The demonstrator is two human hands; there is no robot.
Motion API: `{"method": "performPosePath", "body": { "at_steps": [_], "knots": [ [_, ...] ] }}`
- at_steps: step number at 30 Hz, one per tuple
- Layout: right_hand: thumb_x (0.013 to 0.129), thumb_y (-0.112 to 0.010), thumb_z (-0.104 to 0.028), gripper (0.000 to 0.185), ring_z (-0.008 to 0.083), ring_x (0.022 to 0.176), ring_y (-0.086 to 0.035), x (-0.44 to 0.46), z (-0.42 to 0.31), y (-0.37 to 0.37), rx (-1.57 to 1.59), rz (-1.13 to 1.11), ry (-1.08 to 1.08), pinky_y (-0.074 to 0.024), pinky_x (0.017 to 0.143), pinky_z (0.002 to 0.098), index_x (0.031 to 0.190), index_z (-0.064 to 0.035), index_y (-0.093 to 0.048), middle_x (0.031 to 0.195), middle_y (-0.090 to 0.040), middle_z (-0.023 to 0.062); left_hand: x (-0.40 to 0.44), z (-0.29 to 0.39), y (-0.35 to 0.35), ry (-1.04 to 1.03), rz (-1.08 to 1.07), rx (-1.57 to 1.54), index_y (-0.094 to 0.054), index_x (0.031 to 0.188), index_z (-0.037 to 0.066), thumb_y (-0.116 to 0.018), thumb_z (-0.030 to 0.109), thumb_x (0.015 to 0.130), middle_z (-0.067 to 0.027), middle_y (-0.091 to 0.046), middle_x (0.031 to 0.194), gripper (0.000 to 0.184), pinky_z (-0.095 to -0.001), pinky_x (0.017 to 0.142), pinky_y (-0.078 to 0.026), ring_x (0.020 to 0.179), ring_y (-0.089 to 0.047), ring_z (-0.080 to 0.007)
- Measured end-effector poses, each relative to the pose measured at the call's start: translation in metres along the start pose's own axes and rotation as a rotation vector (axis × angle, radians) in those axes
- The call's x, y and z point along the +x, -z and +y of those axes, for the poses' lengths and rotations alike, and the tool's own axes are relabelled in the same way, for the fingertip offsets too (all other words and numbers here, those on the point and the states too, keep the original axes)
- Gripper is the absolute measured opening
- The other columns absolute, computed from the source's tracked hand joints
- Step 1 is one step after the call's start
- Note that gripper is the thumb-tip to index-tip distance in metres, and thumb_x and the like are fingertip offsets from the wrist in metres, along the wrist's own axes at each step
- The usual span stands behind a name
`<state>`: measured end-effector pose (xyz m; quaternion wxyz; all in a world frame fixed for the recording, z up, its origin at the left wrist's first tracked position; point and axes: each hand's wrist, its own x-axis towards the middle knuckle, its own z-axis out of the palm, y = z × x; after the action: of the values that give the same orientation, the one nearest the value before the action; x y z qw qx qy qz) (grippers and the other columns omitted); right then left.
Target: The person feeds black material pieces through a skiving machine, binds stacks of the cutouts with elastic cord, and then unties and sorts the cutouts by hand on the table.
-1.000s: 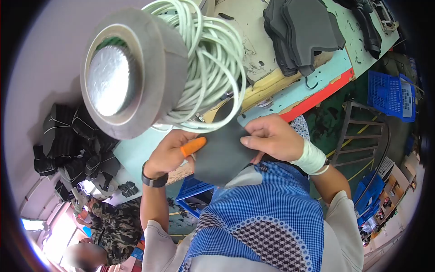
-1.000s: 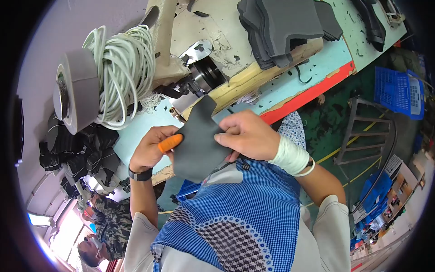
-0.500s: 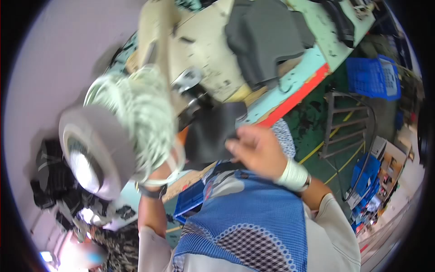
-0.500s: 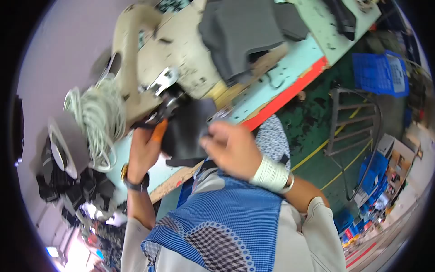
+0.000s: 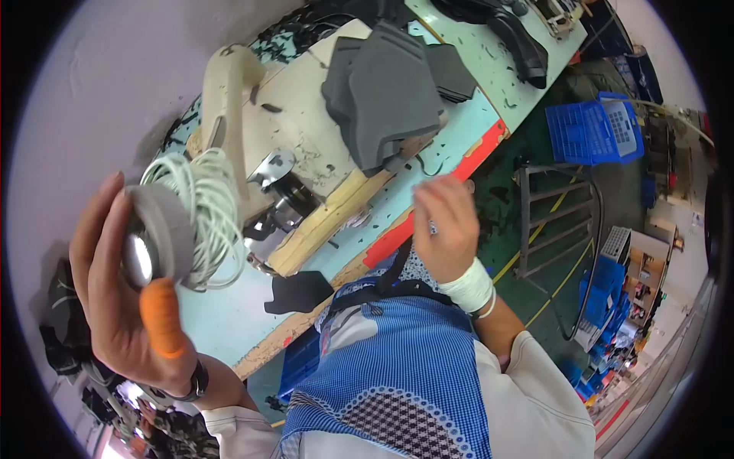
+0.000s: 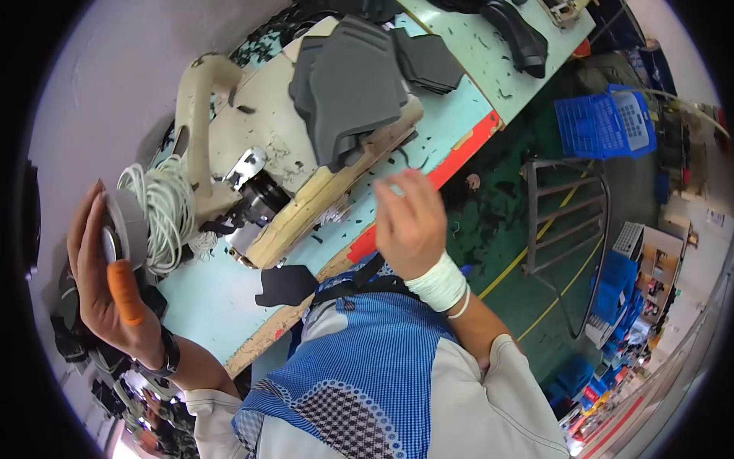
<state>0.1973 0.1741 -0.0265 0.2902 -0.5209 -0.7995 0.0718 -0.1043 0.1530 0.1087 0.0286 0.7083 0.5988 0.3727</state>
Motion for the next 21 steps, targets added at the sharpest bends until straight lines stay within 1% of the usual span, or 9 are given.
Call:
{"method": "performPosePath", "body": {
  "at_steps": [2, 3, 7, 9, 10, 12, 13, 18, 21],
  "knots": [
    [0.071, -0.066, 0.005, 0.030, 0.0371, 0.096, -0.059, 0.007, 0.000, -0.001, 0.117, 0.029, -0.091, -0.0502, 0.081, 0.0421, 0.100, 0.0015, -0.065, 0.100, -0.062, 0.0168, -0.001, -0.004, 0.004, 0.197, -0.016, -0.141, -0.058, 0.118, -0.009, -0.063, 0.039, 0.087, -0.0257, -0.054, 0.125, 0.056, -0.0435, 0.101, -0.041, 0.117, -0.054, -0.0352],
    [0.071, -0.069, 0.003, 0.029, 0.0371, 0.095, -0.059, 0.012, 0.002, 0.000, 0.253, 0.040, -0.170, -0.0502, 0.080, 0.0420, 0.099, 0.0024, -0.065, 0.097, -0.062, 0.0167, 0.000, -0.006, 0.009, 0.203, -0.058, -0.179, -0.058, 0.119, -0.007, -0.062, 0.037, 0.088, -0.0263, -0.053, 0.126, 0.055, -0.0445, 0.101, -0.041, 0.119, -0.053, -0.0364],
    [0.069, -0.075, -0.001, 0.034, 0.0336, 0.097, -0.058, 0.062, 0.023, 0.011, 0.297, 0.080, -0.154, -0.0484, 0.084, 0.0392, 0.102, -0.0020, -0.067, 0.099, -0.062, 0.0153, 0.007, -0.018, 0.013, 0.115, -0.173, -0.312, -0.058, 0.120, -0.003, -0.064, 0.032, 0.087, -0.0255, -0.053, 0.127, 0.049, -0.0458, 0.102, -0.039, 0.119, -0.053, -0.0383],
    [0.065, -0.078, -0.005, 0.039, 0.0337, 0.106, -0.053, 0.085, 0.036, 0.018, 0.094, -0.067, 0.185, -0.0465, 0.088, 0.0401, 0.102, -0.0080, -0.069, 0.107, -0.058, 0.0134, 0.007, -0.021, 0.015, 0.109, -0.199, -0.342, -0.059, 0.121, -0.001, -0.062, 0.031, 0.088, -0.0244, -0.052, 0.129, 0.047, -0.0474, 0.104, -0.038, 0.121, -0.051, -0.0388],
    [0.065, -0.078, -0.005, 0.039, 0.0337, 0.106, -0.053, 0.092, 0.045, 0.016, 0.102, -0.067, 0.189, -0.0465, 0.088, 0.0401, 0.102, -0.0080, -0.069, 0.107, -0.058, 0.0134, 0.006, -0.022, 0.016, 0.111, -0.226, -0.372, -0.059, 0.121, 0.000, -0.061, 0.031, 0.089, -0.0232, -0.051, 0.131, 0.044, -0.0491, 0.105, -0.036, 0.123, -0.049, -0.0393],
    [0.064, -0.078, -0.013, 0.038, 0.0344, 0.109, -0.049, 0.103, 0.063, 0.009, 0.030, -0.097, 0.406, -0.0447, 0.090, 0.0409, 0.101, -0.0171, -0.072, 0.109, -0.055, 0.0113, 0.006, -0.027, 0.013, 0.121, -0.196, -0.368, -0.061, 0.117, 0.001, -0.062, 0.033, 0.087, -0.0223, -0.054, 0.128, 0.043, -0.0511, 0.104, -0.036, 0.122, -0.050, -0.0401],
    [0.066, -0.077, -0.011, 0.032, 0.0357, 0.109, -0.049, 0.107, 0.069, 0.008, 0.060, -0.118, 0.412, -0.0431, 0.093, 0.0413, 0.097, -0.0136, -0.073, 0.109, -0.055, 0.0121, 0.007, -0.030, 0.012, 0.072, -0.185, -0.362, -0.062, 0.115, 0.002, -0.064, 0.033, 0.087, -0.0222, -0.055, 0.126, 0.043, -0.0524, 0.104, -0.036, 0.122, -0.050, -0.0406],
    [0.068, -0.074, -0.011, 0.036, 0.0371, 0.109, -0.049, 0.101, 0.057, 0.018, 0.087, -0.093, 0.273, -0.0426, 0.094, 0.0433, 0.103, -0.0069, -0.069, 0.111, -0.055, 0.0144, 0.004, -0.037, 0.009, -0.013, -0.141, -0.306, -0.063, 0.109, 0.002, -0.067, 0.031, 0.084, -0.0221, -0.059, 0.122, 0.038, -0.0563, 0.105, -0.034, 0.122, -0.049, -0.0423],
    [0.067, -0.075, -0.013, 0.043, 0.0379, 0.106, -0.052, 0.086, 0.035, 0.027, 0.130, 0.007, 0.254, -0.0446, 0.091, 0.0450, 0.106, -0.0009, -0.064, 0.108, -0.057, 0.0160, 0.000, -0.028, 0.001, 0.072, 0.016, -0.444, -0.064, 0.107, 0.000, -0.077, 0.019, 0.075, -0.0258, -0.059, 0.118, 0.039, -0.0530, 0.106, -0.034, 0.122, -0.049, -0.0432]
  ]
}}
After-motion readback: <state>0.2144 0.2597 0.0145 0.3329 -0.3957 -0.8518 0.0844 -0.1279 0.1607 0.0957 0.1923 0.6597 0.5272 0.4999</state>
